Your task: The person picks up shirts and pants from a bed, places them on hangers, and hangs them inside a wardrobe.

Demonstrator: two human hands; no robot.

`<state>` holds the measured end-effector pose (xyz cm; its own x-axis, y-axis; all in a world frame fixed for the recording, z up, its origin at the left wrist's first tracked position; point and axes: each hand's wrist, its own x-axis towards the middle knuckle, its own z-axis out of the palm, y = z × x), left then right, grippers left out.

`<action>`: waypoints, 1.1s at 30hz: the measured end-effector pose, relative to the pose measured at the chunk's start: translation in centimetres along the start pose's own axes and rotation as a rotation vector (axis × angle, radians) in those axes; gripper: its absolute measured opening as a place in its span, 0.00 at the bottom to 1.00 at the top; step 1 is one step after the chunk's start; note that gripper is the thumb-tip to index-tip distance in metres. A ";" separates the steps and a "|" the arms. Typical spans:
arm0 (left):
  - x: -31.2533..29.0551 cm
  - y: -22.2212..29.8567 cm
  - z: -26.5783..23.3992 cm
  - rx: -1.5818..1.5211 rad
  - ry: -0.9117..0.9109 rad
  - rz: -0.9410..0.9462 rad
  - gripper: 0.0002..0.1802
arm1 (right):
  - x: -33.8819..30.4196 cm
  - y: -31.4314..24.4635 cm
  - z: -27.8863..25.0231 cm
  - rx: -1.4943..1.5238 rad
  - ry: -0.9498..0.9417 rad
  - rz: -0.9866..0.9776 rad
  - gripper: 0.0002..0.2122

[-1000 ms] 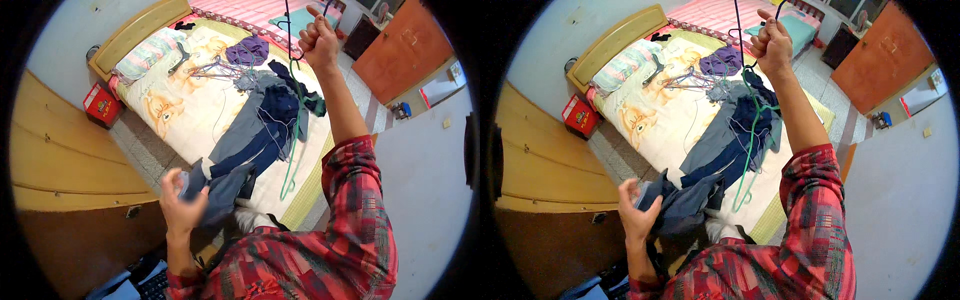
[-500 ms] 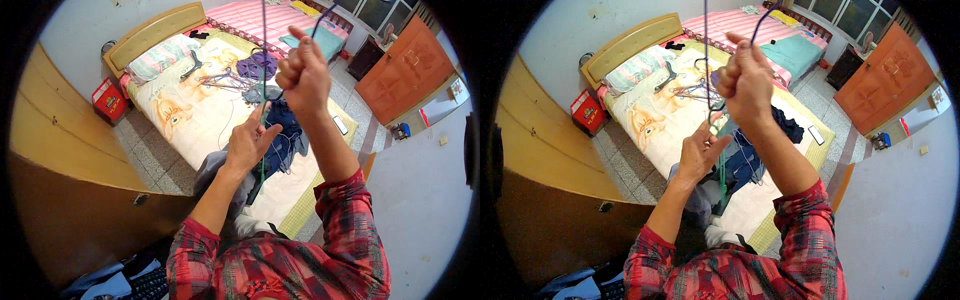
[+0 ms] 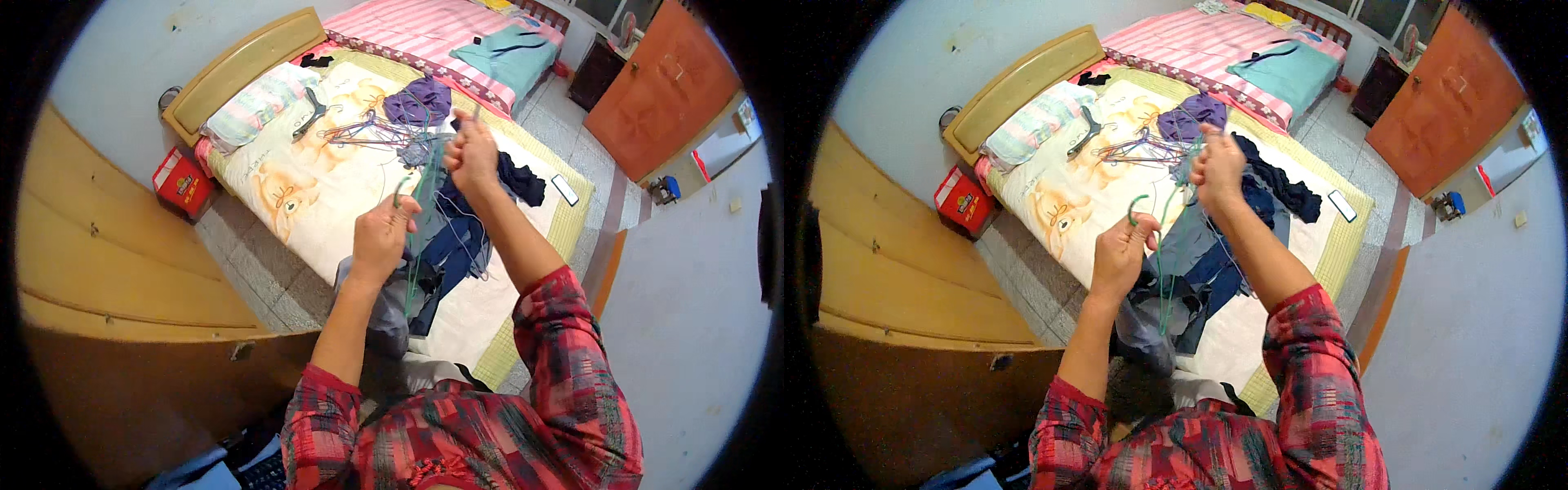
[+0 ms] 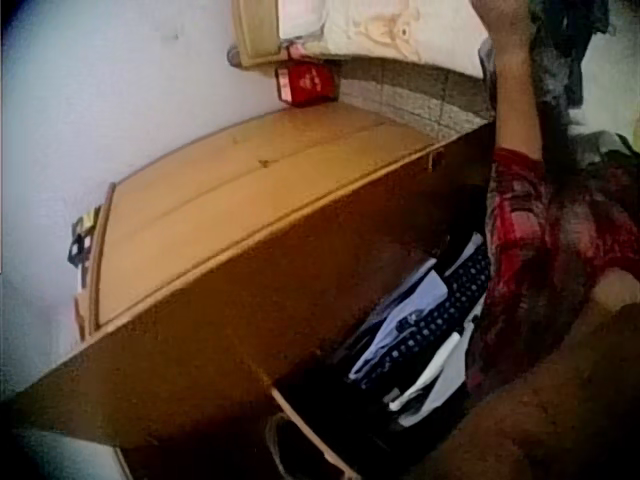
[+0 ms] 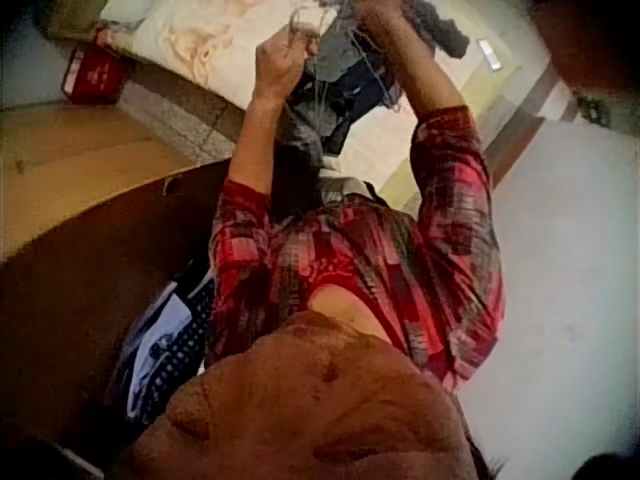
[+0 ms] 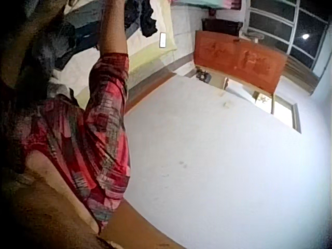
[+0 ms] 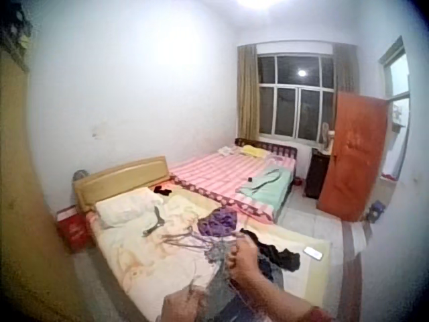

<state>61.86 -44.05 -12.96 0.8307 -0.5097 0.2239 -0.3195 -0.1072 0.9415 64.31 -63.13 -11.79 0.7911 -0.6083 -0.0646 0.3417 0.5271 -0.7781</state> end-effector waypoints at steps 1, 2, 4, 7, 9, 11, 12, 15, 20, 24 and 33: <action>0.9 -0.6 0.2 -0.001 -0.021 0.003 0.16 | 0.7 -1.0 -1.6 0.021 0.013 -0.076 0.11; 1.8 -1.1 0.1 0.005 0.024 0.033 0.16 | 1.1 -2.1 -2.6 0.038 0.070 -0.169 0.11; 3.9 -1.8 0.0 -0.002 0.052 0.008 0.14 | 1.2 -5.3 -4.3 0.018 0.181 -0.374 0.12; 7.4 -4.6 -0.3 0.001 0.075 0.111 0.14 | 1.0 -9.2 -7.9 -0.101 0.195 -0.628 0.13; 9.6 -5.0 -1.4 0.147 0.020 0.006 0.16 | 0.5 -10.1 -9.4 -0.193 0.177 -0.664 0.13; 11.3 -5.7 -2.2 0.333 0.107 0.101 0.29 | -0.5 -10.0 -10.8 -0.252 0.174 -0.640 0.12; 11.3 -5.9 -3.2 0.368 0.087 -0.145 0.45 | -1.2 -9.4 -11.2 -0.263 0.177 -0.611 0.12; 9.6 -6.3 -4.0 0.534 -0.011 -0.280 0.52 | -3.3 -7.6 -14.4 -0.348 0.137 -0.638 0.12; 2.9 -2.9 -7.2 0.687 -0.361 -0.418 0.43 | -8.0 -5.6 -15.1 -0.221 0.026 -0.645 0.12; -4.8 -1.3 -8.3 0.858 -0.426 -0.416 0.36 | -11.5 -4.4 -13.0 -0.370 -0.145 -0.569 0.15; -21.3 1.0 -9.8 1.029 -0.361 -0.671 0.24 | -19.5 -5.8 -9.8 -0.584 -0.186 -0.413 0.11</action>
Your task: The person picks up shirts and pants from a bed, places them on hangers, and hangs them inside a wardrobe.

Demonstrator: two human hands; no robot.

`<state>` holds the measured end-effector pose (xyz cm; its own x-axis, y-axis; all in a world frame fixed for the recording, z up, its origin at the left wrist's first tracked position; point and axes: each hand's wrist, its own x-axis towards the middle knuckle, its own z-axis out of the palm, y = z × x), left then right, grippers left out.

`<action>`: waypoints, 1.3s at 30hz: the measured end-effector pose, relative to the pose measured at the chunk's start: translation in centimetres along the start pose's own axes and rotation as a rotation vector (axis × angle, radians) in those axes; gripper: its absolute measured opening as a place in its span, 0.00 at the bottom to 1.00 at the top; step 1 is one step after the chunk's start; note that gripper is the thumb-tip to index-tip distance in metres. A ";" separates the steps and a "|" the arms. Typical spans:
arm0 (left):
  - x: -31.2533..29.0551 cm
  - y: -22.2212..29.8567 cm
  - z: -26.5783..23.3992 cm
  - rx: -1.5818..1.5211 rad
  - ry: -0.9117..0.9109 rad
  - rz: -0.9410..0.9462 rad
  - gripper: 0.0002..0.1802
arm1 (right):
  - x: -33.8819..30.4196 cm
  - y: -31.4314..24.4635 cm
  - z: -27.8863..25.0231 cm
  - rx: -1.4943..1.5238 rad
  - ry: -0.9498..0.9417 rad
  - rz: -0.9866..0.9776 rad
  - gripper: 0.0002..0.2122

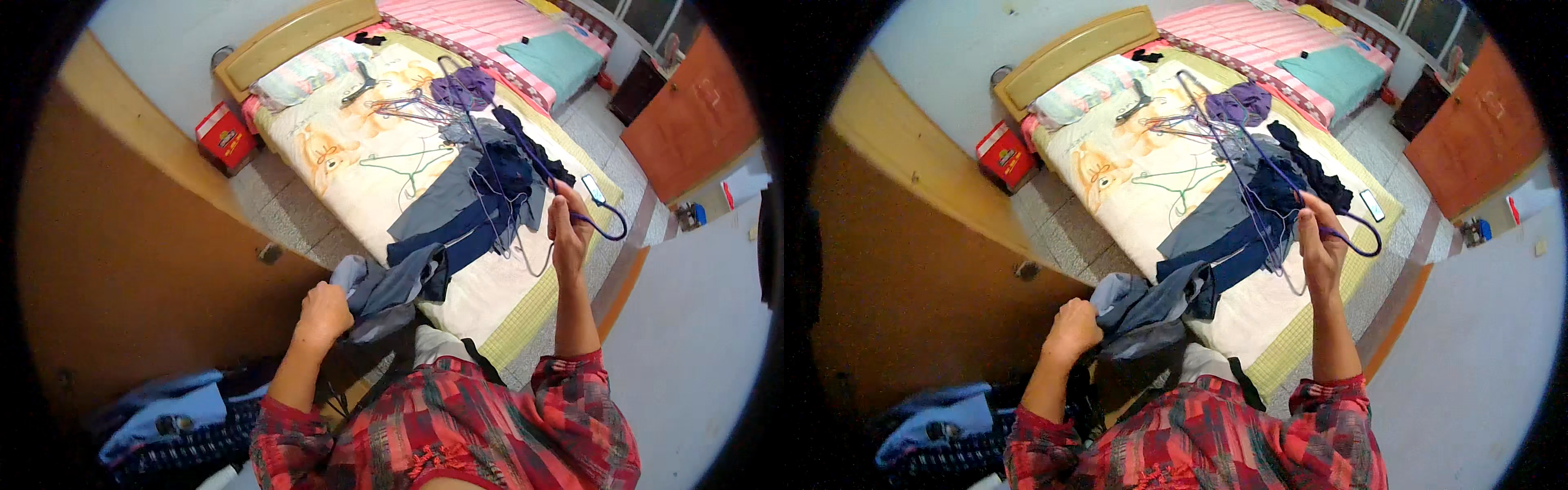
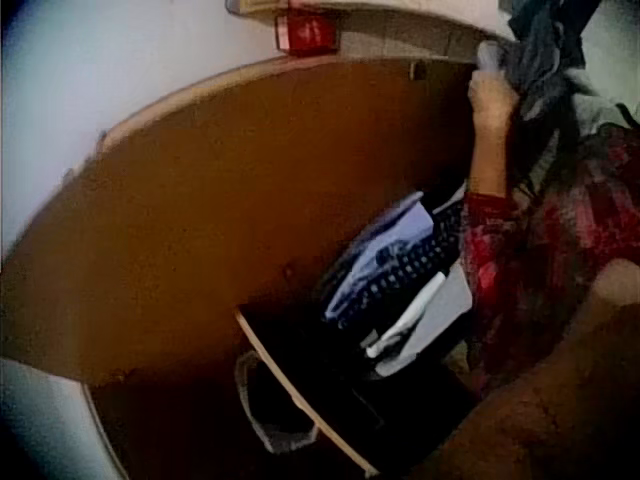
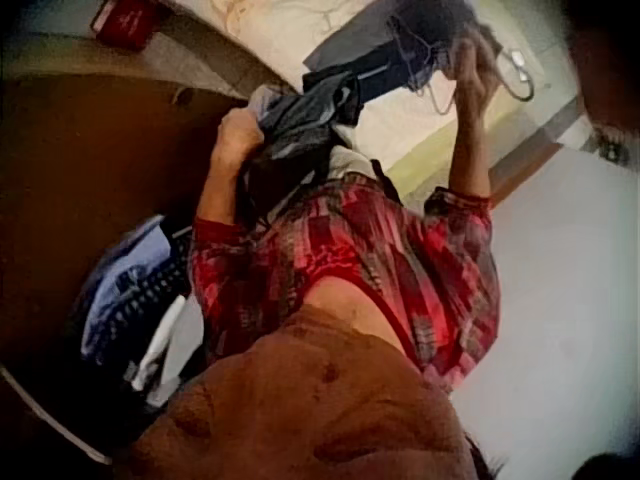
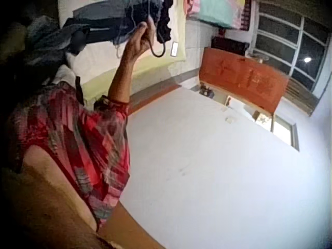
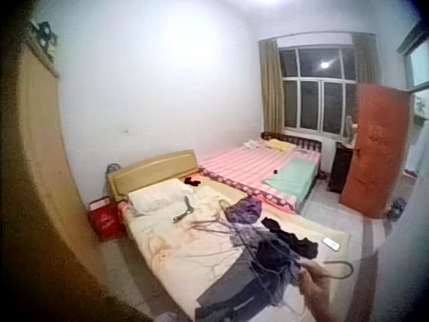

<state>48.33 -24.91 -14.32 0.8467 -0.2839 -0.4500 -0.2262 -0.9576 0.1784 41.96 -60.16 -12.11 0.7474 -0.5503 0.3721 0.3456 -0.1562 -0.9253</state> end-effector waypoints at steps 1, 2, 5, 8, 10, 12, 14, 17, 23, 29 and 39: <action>-0.8 -0.9 0.6 -0.008 -0.010 -0.045 0.20 | -1.0 -0.2 -0.3 -0.040 -0.006 -0.056 0.09; -1.8 -1.9 0.8 -0.018 -0.010 -0.058 0.20 | -2.0 -0.7 -0.7 -0.038 -0.022 -0.054 0.09; -5.2 -3.5 -1.0 -0.599 0.167 0.158 0.11 | -4.4 -2.5 -2.3 0.012 -0.167 0.090 0.08; -8.9 -4.5 -2.3 -1.506 0.168 0.237 0.12 | -5.8 -4.3 -3.7 -0.003 -0.254 0.056 0.08; -10.8 -6.3 -2.5 -1.838 0.266 0.416 0.16 | -6.3 -5.9 -4.1 0.060 -0.359 0.014 0.06; -13.1 -7.3 -3.3 -1.910 0.369 0.489 0.18 | -5.6 -6.0 -4.2 0.169 -0.492 -0.055 0.06; -15.3 -8.2 -3.7 -1.944 0.575 0.704 0.22 | -5.0 -7.1 -3.5 0.154 -0.557 -0.105 0.07; -18.0 -8.9 -4.3 -1.874 0.622 0.802 0.25 | -4.0 -8.2 -2.4 0.189 -0.606 -0.108 0.08; -21.8 -8.4 -4.9 -1.747 0.724 0.776 0.28 | -2.1 -11.1 0.6 0.103 -0.730 -0.307 0.08; -23.3 -6.6 -4.1 -1.727 0.719 0.799 0.29 | -1.8 -15.1 5.7 -0.091 -1.036 -0.534 0.06; -23.7 -2.2 -5.4 -1.346 0.740 0.710 0.26 | -5.0 -16.4 14.2 -0.154 -1.349 -0.883 0.05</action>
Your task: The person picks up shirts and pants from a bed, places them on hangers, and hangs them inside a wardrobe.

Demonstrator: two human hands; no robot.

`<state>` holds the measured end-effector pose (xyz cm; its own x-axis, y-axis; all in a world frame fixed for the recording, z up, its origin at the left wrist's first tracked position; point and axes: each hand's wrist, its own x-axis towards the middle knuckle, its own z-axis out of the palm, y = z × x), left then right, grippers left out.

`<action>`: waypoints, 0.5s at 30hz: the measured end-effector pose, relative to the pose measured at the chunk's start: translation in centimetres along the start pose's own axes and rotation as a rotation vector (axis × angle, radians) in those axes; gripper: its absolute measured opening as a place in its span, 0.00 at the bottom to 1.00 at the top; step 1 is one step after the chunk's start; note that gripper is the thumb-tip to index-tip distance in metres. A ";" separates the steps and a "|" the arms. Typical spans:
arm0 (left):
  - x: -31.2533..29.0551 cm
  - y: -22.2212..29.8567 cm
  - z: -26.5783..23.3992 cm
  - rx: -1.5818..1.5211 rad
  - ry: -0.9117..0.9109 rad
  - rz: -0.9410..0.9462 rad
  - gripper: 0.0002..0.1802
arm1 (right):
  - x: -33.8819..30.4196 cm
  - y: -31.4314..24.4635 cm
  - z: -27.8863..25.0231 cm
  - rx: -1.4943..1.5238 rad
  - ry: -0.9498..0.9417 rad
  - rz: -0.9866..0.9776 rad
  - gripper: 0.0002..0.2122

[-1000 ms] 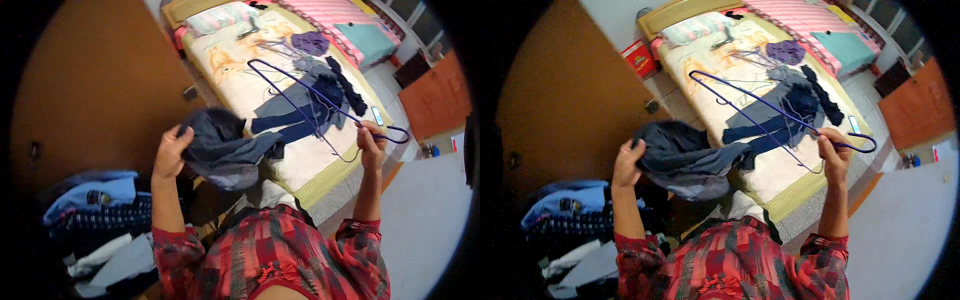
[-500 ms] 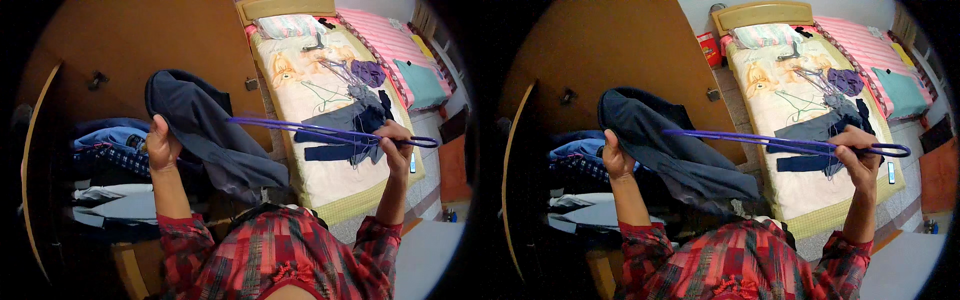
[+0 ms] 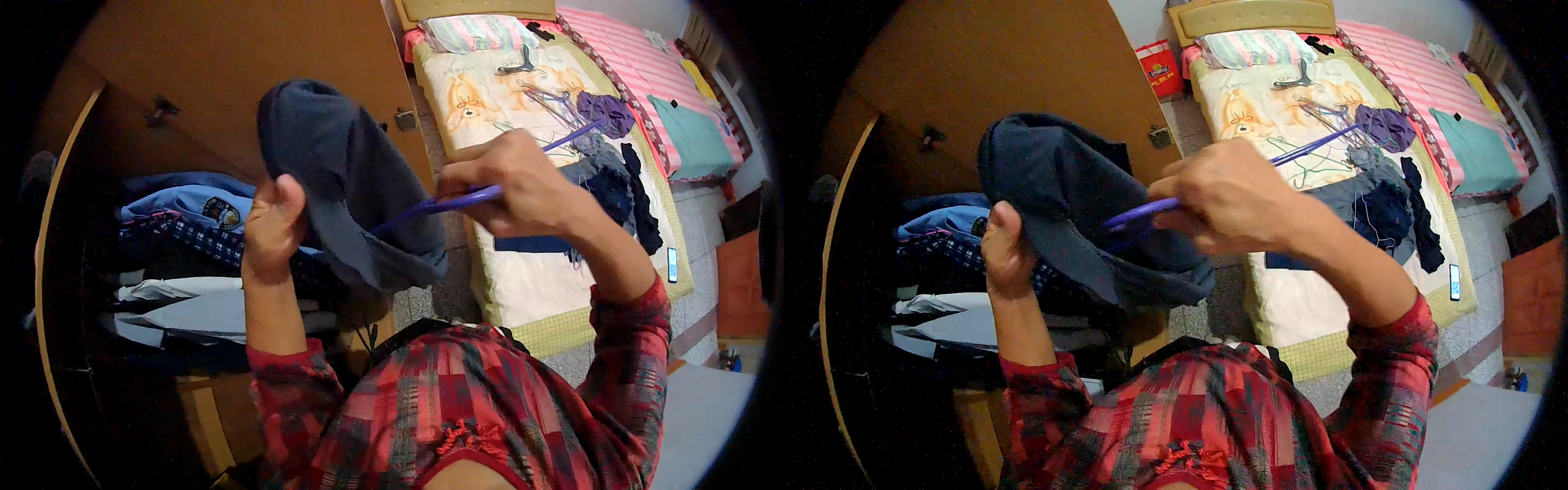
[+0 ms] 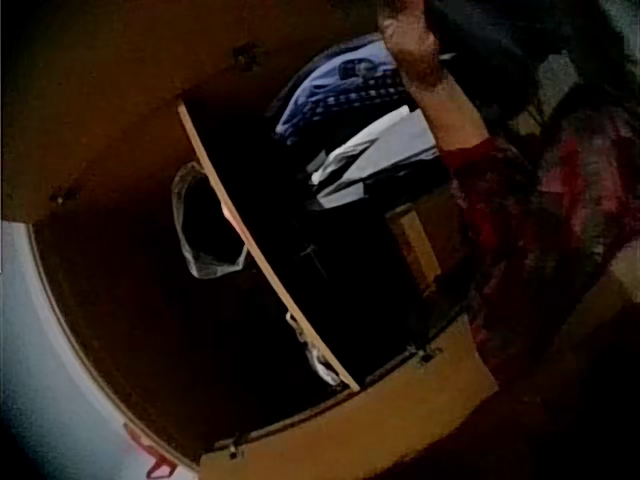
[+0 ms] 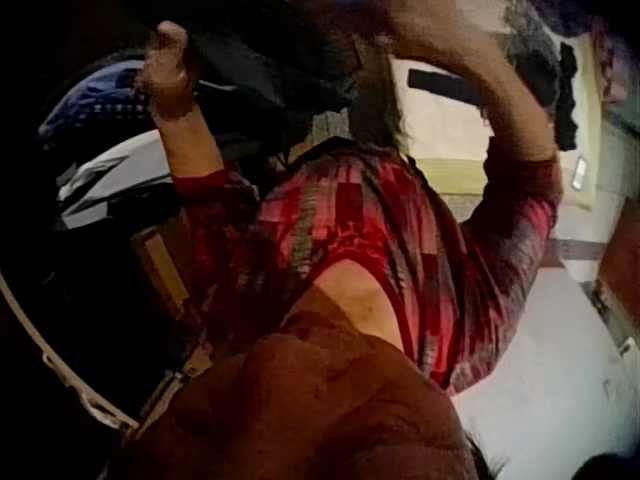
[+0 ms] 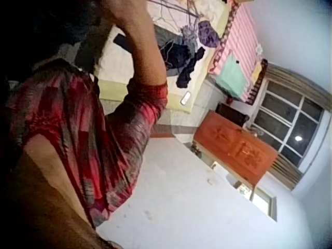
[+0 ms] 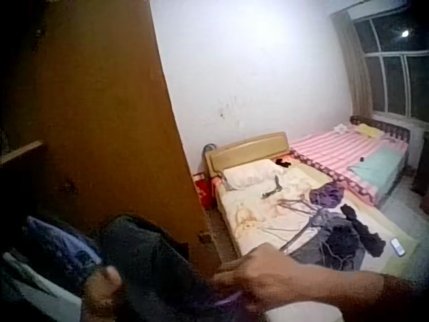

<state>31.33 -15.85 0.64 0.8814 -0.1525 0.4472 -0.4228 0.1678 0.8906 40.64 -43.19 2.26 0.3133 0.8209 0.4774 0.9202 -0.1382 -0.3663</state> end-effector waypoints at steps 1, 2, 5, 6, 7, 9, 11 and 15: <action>0.8 0.2 1.1 0.038 -0.035 0.000 0.26 | 0.2 0.0 0.8 0.009 0.043 -0.012 0.05; 1.6 0.7 3.0 0.066 0.016 -0.054 0.25 | 0.1 0.1 1.3 0.007 0.043 -0.010 0.05; 4.2 0.6 5.8 0.154 0.065 -0.190 0.23 | -0.6 0.6 2.6 0.275 0.063 0.070 0.05; 5.2 0.2 6.3 0.236 0.007 -0.277 0.23 | -1.1 0.6 3.1 0.445 0.149 0.112 0.05; 5.9 -0.1 6.7 0.323 -0.048 -0.367 0.23 | -1.4 0.5 3.6 0.621 0.236 0.150 0.05; 6.7 -0.6 7.5 0.497 -0.200 -0.406 0.25 | -2.2 0.7 4.0 0.661 0.299 0.121 0.04; 7.3 -1.4 7.7 0.831 -0.463 -0.444 0.27 | -3.3 0.8 4.6 0.878 0.355 0.281 0.04; 8.5 0.3 7.5 0.776 -0.661 -0.683 0.24 | -4.0 0.3 4.7 0.921 0.397 0.408 0.06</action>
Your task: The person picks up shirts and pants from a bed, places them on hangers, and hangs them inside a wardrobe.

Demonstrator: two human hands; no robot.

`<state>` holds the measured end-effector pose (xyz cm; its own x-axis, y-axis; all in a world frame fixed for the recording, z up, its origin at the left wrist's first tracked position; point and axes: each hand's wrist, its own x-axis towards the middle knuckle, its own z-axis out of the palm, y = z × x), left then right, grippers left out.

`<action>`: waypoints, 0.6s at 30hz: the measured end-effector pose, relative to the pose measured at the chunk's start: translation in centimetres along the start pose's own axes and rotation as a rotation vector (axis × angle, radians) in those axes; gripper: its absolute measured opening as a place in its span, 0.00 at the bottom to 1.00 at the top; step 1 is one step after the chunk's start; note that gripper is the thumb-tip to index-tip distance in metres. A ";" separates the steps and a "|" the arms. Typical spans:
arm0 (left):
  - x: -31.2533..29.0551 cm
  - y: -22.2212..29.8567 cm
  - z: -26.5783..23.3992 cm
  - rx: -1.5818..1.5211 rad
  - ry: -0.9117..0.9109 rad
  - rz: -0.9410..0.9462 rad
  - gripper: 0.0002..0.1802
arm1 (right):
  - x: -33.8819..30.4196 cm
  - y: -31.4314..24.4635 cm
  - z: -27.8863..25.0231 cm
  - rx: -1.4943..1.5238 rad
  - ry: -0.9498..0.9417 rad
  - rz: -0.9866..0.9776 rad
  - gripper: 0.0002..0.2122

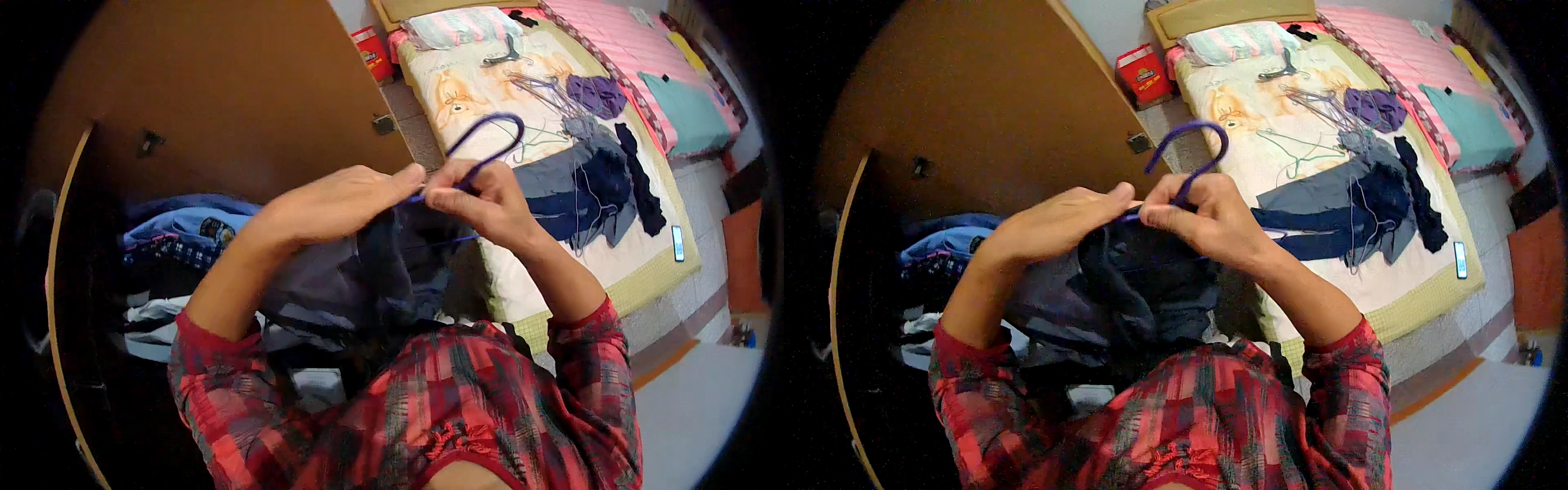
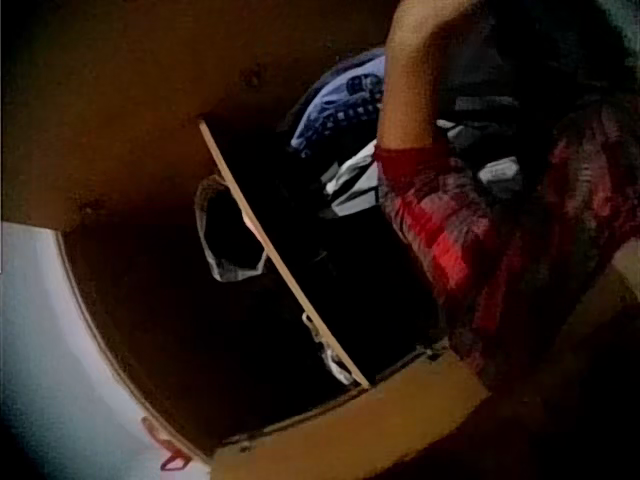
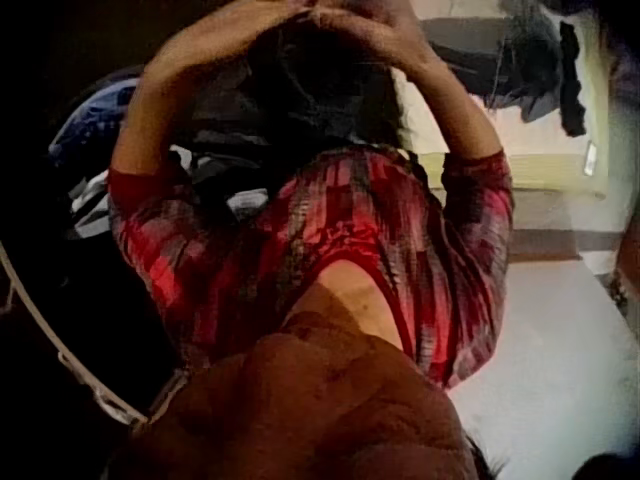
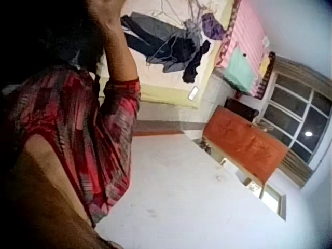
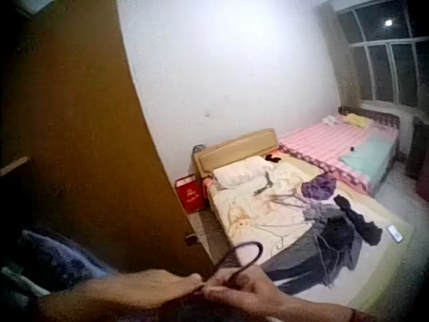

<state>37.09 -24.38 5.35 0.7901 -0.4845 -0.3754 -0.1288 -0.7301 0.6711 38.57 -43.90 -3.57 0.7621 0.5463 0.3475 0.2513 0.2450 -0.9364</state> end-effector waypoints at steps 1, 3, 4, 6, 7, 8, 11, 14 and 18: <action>-0.5 1.3 -0.4 -0.112 -0.034 -0.125 0.24 | 0.0 0.2 -0.2 0.041 0.051 0.026 0.07; -1.0 2.7 -1.1 0.122 0.074 -0.003 0.20 | 0.6 1.0 -1.1 0.019 0.166 -0.021 0.07; -1.6 3.1 -1.4 0.342 0.212 0.099 0.17 | 1.0 0.3 -1.1 0.019 0.172 -0.023 0.07; -2.7 3.7 -1.8 0.372 0.286 0.059 0.16 | 1.8 -1.5 -0.9 0.044 0.144 0.098 0.08; -3.0 3.8 -2.0 0.400 0.365 0.017 0.16 | 2.6 -1.5 -1.1 0.049 0.056 0.081 0.10; -3.5 3.6 -2.2 0.402 0.366 0.020 0.16 | 2.8 -1.8 -1.4 0.047 0.058 0.079 0.10; -5.2 2.6 -2.8 0.099 0.412 0.069 0.18 | 3.9 -1.1 -3.0 0.077 -0.118 -0.135 0.21; -6.9 1.3 -2.6 0.016 0.572 0.102 0.17 | 2.4 2.6 -7.0 0.198 0.383 -0.041 0.16; -8.5 -0.2 -1.9 -0.101 0.688 0.030 0.16 | -4.1 7.3 -6.0 -0.580 1.021 -0.761 0.06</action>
<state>31.48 -19.23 9.65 0.9917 -0.0637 0.1120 -0.1262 -0.6563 0.7439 40.85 -49.11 -12.07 0.3588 -0.4478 0.8190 0.8110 -0.2848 -0.5110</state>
